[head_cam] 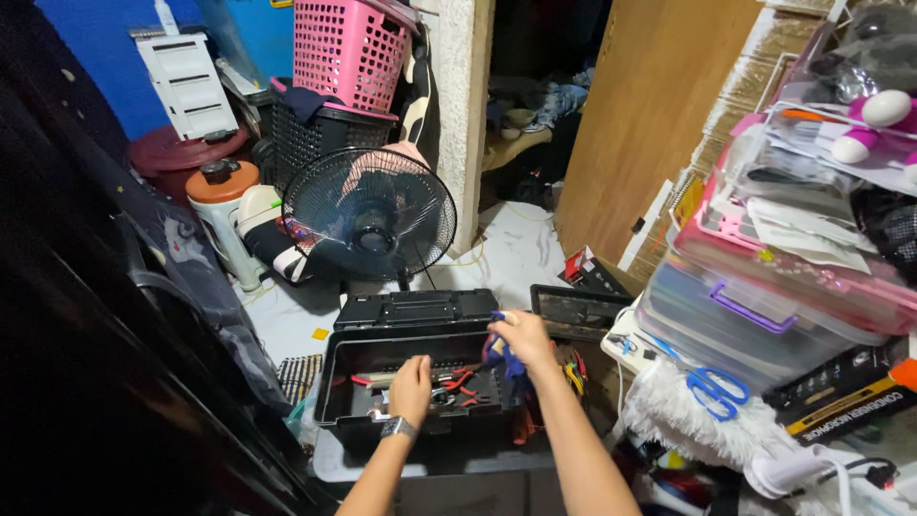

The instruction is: Organizing various hand tools including pliers and wrenches into a portable black toolbox.

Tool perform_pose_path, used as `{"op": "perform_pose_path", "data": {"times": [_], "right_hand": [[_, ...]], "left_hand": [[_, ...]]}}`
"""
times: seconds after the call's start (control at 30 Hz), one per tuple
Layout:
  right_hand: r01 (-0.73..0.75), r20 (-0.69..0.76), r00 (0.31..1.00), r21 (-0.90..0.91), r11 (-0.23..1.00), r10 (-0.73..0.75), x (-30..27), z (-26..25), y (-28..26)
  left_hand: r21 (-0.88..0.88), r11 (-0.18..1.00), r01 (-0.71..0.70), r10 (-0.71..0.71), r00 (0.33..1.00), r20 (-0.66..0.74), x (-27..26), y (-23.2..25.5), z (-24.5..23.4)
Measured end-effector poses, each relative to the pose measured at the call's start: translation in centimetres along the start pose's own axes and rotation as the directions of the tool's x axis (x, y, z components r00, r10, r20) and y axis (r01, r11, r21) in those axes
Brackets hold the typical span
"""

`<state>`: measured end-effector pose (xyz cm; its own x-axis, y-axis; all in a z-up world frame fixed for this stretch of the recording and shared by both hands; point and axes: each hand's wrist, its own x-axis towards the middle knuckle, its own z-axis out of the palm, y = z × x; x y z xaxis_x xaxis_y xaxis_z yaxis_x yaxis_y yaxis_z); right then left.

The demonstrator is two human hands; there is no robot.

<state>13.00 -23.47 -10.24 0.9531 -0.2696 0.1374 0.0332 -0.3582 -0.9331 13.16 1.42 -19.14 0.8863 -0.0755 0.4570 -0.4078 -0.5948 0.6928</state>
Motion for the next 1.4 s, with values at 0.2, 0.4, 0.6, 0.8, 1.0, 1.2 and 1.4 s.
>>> {"op": "perform_pose_path", "data": {"times": [0.2,0.4,0.6,0.8,1.0,1.2,1.4], "right_hand": [[-0.137,0.235,0.971,0.678,0.722,-0.036,-3.2,2.8,-1.7],[-0.137,0.263,0.965,0.483,0.865,0.006,-3.5,2.7,-0.6],[-0.195,0.092,0.977,0.753,0.628,0.193,-3.5,2.1,1.7],[0.049,-0.057,0.998,0.384,0.922,-0.029,-9.4,7.3,-8.1],[0.044,-0.171,0.984,0.016,0.999,-0.04,-7.6,6.6,-6.0],[-0.226,0.209,0.974,0.813,0.536,0.093,-7.3,4.3,-6.2],[0.21,-0.378,0.91,0.062,0.976,-0.172,-10.6,6.0,-9.5]], "left_hand": [[-0.651,0.608,0.454,-0.288,0.89,0.353,-0.7,9.9,-0.3],[-0.675,0.525,0.519,-0.277,0.854,0.441,-1.0,7.7,-1.8],[-0.484,0.845,0.227,-0.263,0.965,-0.006,-0.8,10.7,-5.8],[-0.282,0.945,0.166,-0.181,0.983,-0.03,-2.6,15.8,-7.9],[-0.317,0.939,0.132,-0.1,0.988,0.116,-2.8,15.1,-8.4],[-0.585,0.811,0.012,0.086,0.986,0.141,-1.9,15.3,-9.2],[-0.338,0.924,0.179,-0.155,0.983,0.098,-2.2,19.4,-10.3]]}}
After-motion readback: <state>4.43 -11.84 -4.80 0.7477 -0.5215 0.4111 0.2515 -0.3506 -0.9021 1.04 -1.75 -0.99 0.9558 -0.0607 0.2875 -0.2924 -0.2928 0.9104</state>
